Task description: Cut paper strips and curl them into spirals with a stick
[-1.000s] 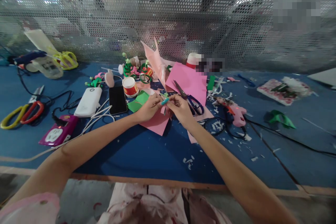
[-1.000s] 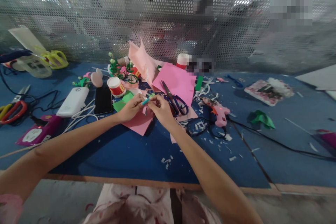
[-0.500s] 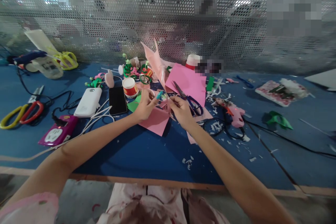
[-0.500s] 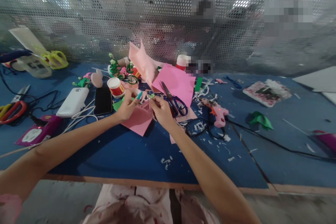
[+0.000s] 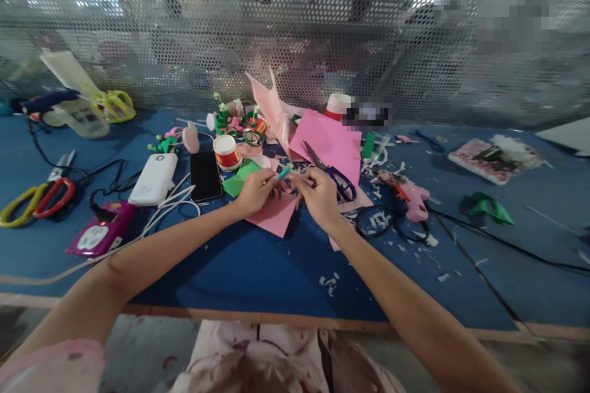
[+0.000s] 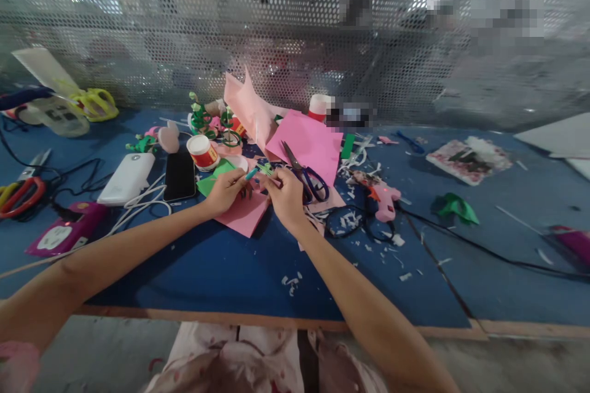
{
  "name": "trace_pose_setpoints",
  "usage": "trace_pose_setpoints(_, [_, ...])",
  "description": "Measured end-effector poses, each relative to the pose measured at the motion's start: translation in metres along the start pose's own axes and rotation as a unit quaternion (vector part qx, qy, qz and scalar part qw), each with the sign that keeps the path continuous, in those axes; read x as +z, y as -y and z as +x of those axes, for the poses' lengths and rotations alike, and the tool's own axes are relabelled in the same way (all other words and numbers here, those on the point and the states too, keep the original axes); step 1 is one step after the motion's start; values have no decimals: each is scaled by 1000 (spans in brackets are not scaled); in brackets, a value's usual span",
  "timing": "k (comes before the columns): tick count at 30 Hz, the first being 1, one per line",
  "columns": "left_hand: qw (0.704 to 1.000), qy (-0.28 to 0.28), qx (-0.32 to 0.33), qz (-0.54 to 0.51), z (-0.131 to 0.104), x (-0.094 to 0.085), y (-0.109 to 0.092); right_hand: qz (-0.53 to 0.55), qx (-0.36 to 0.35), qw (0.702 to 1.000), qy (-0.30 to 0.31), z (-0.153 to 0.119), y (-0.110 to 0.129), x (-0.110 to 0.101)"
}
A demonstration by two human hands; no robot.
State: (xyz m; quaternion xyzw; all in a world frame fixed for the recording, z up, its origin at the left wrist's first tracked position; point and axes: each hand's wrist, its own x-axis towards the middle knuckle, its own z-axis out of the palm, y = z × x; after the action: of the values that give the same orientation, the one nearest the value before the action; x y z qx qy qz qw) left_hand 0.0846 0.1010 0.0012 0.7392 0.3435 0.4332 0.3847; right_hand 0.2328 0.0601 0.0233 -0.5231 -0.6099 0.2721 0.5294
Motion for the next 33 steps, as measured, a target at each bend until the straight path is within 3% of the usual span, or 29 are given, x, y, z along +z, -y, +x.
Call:
trace_pose_setpoints(6, [996,-39,6,-76,2,1,5,-65,-79,995,-17,6,-4,-5])
trace_pose_setpoints(8, [994,-39,-1,-103,3,2,4,-25,-55,997,44,7,-5,-6])
trace_pose_setpoints(11, [990,-25,-15,-135,2,2,3,75,37,981,174,6,-3,-7])
trace_pose_setpoints(16, [989,-18,-33,-140,1,2,1,110,93,957,251,5,1,-7])
trace_pose_setpoints(26, [994,-44,3,-96,3,-5,4,86,111,937,321,11,2,-15])
trace_pose_setpoints(33, [994,-61,73,56,0,-5,-5,-15,-8,958,286,10,-2,-12])
